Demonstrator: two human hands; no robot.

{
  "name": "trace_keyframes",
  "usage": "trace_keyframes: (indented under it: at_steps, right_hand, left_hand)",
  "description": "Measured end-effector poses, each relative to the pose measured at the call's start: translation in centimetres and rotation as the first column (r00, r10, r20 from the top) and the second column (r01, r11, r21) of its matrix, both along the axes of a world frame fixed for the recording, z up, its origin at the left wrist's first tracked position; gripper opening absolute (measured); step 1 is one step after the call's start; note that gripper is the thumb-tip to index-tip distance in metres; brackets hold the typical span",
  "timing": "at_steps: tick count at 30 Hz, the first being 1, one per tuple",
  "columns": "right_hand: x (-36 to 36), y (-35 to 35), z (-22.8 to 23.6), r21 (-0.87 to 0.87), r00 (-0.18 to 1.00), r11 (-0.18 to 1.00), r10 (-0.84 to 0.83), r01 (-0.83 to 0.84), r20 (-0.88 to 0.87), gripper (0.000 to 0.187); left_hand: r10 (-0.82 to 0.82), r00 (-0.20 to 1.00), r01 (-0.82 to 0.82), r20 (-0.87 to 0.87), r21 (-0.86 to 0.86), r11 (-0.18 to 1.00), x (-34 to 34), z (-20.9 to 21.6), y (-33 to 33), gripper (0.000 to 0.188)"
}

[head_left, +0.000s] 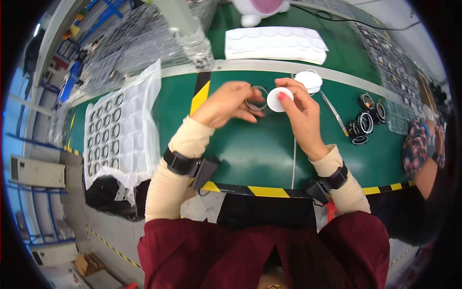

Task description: The person peels a white sticker from a sheet, presses it onto a black circular frame, and places the assembled component into a plastic tray.

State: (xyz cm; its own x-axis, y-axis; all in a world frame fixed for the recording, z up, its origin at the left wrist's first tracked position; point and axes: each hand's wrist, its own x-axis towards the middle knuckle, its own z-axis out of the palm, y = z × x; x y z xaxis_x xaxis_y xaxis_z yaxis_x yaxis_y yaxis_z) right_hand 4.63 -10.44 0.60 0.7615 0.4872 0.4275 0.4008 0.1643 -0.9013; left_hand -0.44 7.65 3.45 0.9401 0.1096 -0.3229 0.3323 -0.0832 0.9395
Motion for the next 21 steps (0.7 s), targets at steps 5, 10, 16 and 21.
trace_keyframes:
  at_steps: [5,10,16,21]
  right_hand:
    - [0.4,-1.0,-0.6,0.110,0.949,0.993,-0.008,0.045,-0.316,0.019]
    - [0.4,-0.7,-0.7,0.125,0.884,0.989,-0.007,0.074,-0.467,0.017]
    - [0.1,-0.7,-1.5,0.029,0.798,0.996,0.088,-0.088,-0.596,0.012]
    - [-0.6,0.2,-1.4,0.128,0.781,0.992,0.069,0.014,-0.621,0.022]
  left_hand:
    - [-0.165,0.984,0.172,0.074,-0.662,0.729,-0.9,-3.1,-2.0,0.034]
    - [-0.071,0.995,0.092,0.066,-0.877,0.471,-0.7,-3.0,-2.6,0.033]
    - [0.051,0.997,-0.081,-0.064,-0.868,0.490,-0.6,-3.9,-3.7,0.035]
    - [0.120,0.987,-0.159,-0.111,-0.814,0.558,-0.6,-4.3,-4.3,0.035]
